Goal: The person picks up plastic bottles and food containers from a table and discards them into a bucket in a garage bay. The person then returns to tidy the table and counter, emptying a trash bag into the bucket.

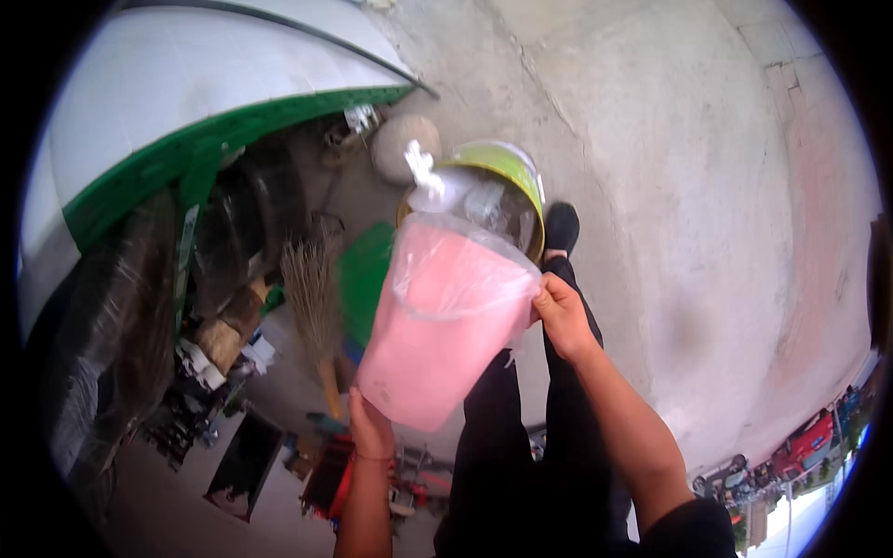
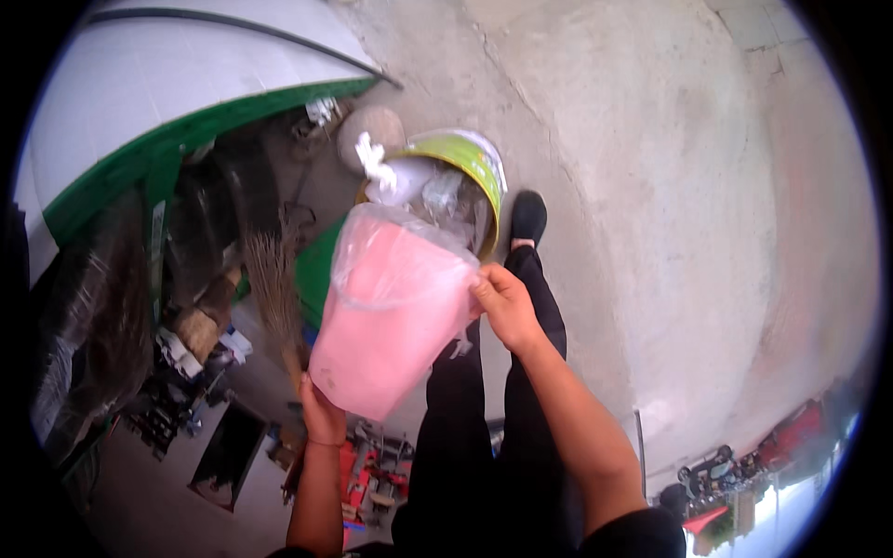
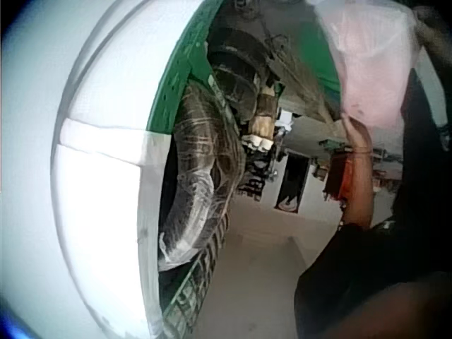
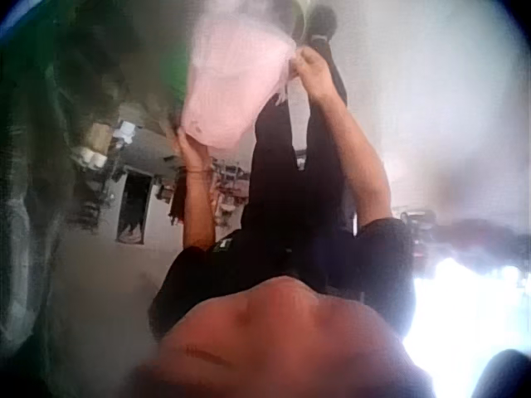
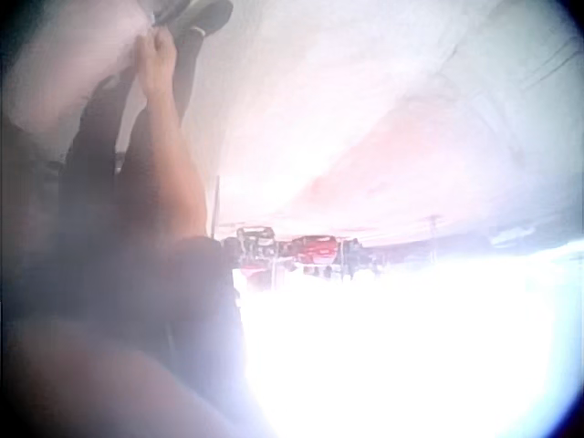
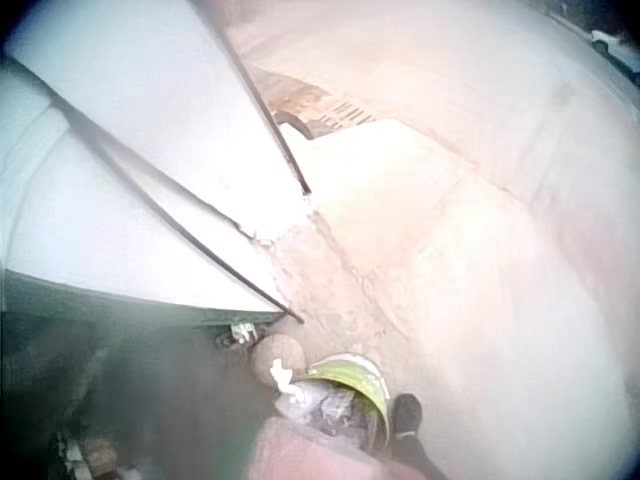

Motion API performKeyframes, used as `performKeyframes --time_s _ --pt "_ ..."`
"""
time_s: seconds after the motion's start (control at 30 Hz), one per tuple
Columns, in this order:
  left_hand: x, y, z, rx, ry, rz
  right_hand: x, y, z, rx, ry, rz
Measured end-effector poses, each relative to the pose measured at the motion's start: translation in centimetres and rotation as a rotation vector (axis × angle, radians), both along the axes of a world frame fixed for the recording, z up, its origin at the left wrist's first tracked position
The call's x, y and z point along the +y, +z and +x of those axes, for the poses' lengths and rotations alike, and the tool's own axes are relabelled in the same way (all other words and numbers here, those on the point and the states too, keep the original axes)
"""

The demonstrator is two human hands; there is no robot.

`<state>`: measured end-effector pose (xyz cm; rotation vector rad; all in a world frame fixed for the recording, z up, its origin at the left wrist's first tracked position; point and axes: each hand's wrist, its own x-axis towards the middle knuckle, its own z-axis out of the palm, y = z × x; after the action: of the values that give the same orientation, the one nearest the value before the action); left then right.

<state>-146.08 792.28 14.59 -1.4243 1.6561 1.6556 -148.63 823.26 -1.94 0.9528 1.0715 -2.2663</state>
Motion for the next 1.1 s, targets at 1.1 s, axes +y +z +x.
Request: performKeyframes --time_s 1.1 --pt "-1.2 4.1 22.0 -0.314 0.294 -0.354 -2.6 4.9 -11.1 0.596 0.814 1.184"
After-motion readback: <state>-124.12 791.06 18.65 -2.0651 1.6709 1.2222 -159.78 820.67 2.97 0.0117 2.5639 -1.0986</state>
